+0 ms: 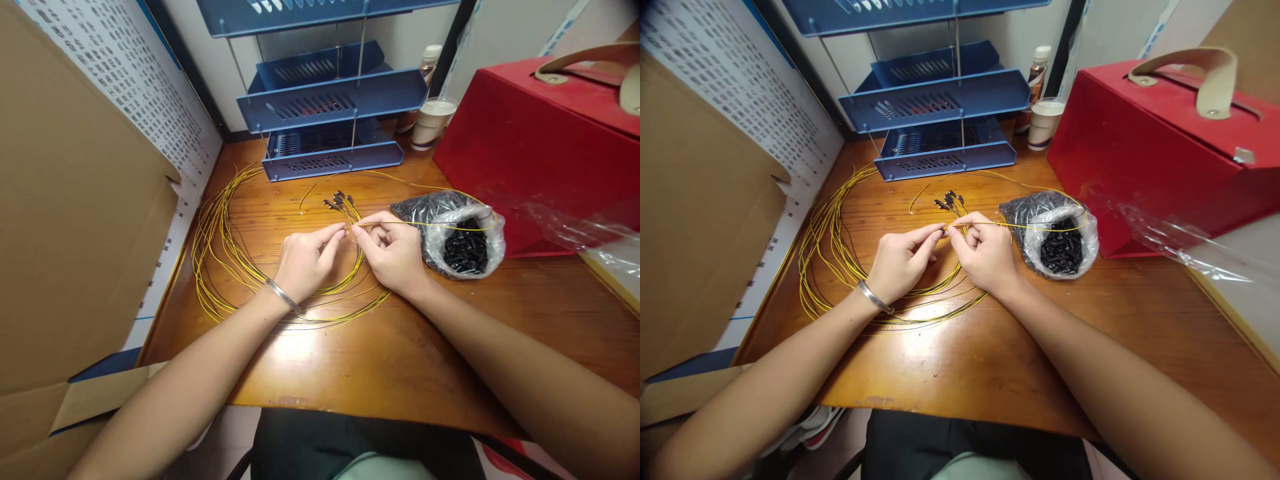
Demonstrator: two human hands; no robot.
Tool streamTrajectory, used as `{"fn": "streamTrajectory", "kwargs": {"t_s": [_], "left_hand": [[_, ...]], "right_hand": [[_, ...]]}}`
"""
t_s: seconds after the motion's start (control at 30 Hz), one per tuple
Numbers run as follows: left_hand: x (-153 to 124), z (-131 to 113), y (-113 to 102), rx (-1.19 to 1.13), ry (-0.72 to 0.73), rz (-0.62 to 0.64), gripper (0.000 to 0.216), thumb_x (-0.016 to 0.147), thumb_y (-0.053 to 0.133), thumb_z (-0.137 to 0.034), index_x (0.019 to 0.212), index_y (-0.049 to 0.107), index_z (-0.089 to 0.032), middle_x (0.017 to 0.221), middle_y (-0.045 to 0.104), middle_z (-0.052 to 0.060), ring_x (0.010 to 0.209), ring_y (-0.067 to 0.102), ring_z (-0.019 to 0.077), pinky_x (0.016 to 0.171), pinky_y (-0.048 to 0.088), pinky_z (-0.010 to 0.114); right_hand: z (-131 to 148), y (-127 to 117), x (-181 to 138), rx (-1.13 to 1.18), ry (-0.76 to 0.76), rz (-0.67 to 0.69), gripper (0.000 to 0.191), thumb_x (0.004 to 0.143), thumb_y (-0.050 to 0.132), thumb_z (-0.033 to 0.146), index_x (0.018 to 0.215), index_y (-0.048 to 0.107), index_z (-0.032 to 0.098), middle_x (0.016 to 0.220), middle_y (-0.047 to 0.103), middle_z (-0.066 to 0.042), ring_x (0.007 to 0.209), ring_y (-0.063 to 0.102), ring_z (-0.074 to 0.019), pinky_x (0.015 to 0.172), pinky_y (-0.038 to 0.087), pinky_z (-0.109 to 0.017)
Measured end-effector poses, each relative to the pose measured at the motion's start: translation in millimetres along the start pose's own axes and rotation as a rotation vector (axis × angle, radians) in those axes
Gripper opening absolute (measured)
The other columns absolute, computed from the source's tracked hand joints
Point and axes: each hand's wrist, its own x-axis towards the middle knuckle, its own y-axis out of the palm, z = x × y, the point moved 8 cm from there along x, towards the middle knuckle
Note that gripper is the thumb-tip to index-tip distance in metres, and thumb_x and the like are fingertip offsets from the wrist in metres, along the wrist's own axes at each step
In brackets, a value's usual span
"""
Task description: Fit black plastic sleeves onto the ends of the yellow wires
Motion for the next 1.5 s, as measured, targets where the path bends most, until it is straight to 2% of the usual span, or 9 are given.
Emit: {"fn": "streamTrajectory", "kwargs": {"t_s": [0.27,0.7,0.97,1.17,1.5], "left_hand": [[0.0,0.5,-0.6,-0.012,-0.006,-0.006,0.029,0.099,0.056,-0.029,0.114,0.079,-0.02,0.078,0.08,0.006,0.064,0.071,0.0155,0.063,0.047,0.024],[0.1,-1.1,-2.6,0.009,0.007,-0.036,0.028,0.098,0.057,-0.03,0.112,0.08,-0.021,0.08,0.08,0.005,0.054,0.062,0.0117,0.058,0.041,0.023],[0.3,1.2,-2.2,-0.006,-0.021,-0.024,0.028,0.098,0.057,-0.031,0.11,0.08,-0.021,0.075,0.079,0.005,0.061,0.069,0.0139,0.063,0.046,0.023],[0.5,0.6,-2.0,-0.025,-0.015,-0.026,0.027,0.098,0.057,-0.03,0.109,0.08,-0.02,0.076,0.079,0.005,0.059,0.069,0.0136,0.061,0.046,0.023],[-1.0,-3.4,-2.7,-0.031,0.034,-0.038,0.027,0.097,0.058,-0.03,0.11,0.08,-0.021,0.074,0.078,0.004,0.051,0.058,0.011,0.056,0.039,0.023]], "right_hand": [[-0.5,-0.1,0.2,-0.01,-0.005,0.009,0.012,0.086,0.064,0.028,0.084,0.065,0.016,0.046,0.039,0.01,0.041,0.032,-0.0069,0.047,0.027,-0.025],[0.7,2.2,0.9,-0.035,-0.012,0.047,0.012,0.087,0.063,0.027,0.083,0.065,0.016,0.046,0.038,0.01,0.042,0.031,-0.0071,0.047,0.027,-0.025],[0.6,-0.8,-0.1,-0.01,0.001,0.0,0.011,0.088,0.063,0.028,0.085,0.064,0.018,0.046,0.037,0.01,0.041,0.031,-0.007,0.046,0.026,-0.025],[-2.3,0.4,0.5,-0.002,0.014,0.004,0.012,0.088,0.064,0.028,0.083,0.065,0.017,0.046,0.037,0.01,0.042,0.031,-0.0066,0.046,0.025,-0.025],[-2.5,2.6,0.8,-0.016,0.009,0.045,0.015,0.088,0.064,0.029,0.083,0.066,0.016,0.046,0.036,0.01,0.042,0.03,-0.0067,0.047,0.025,-0.025]]}}
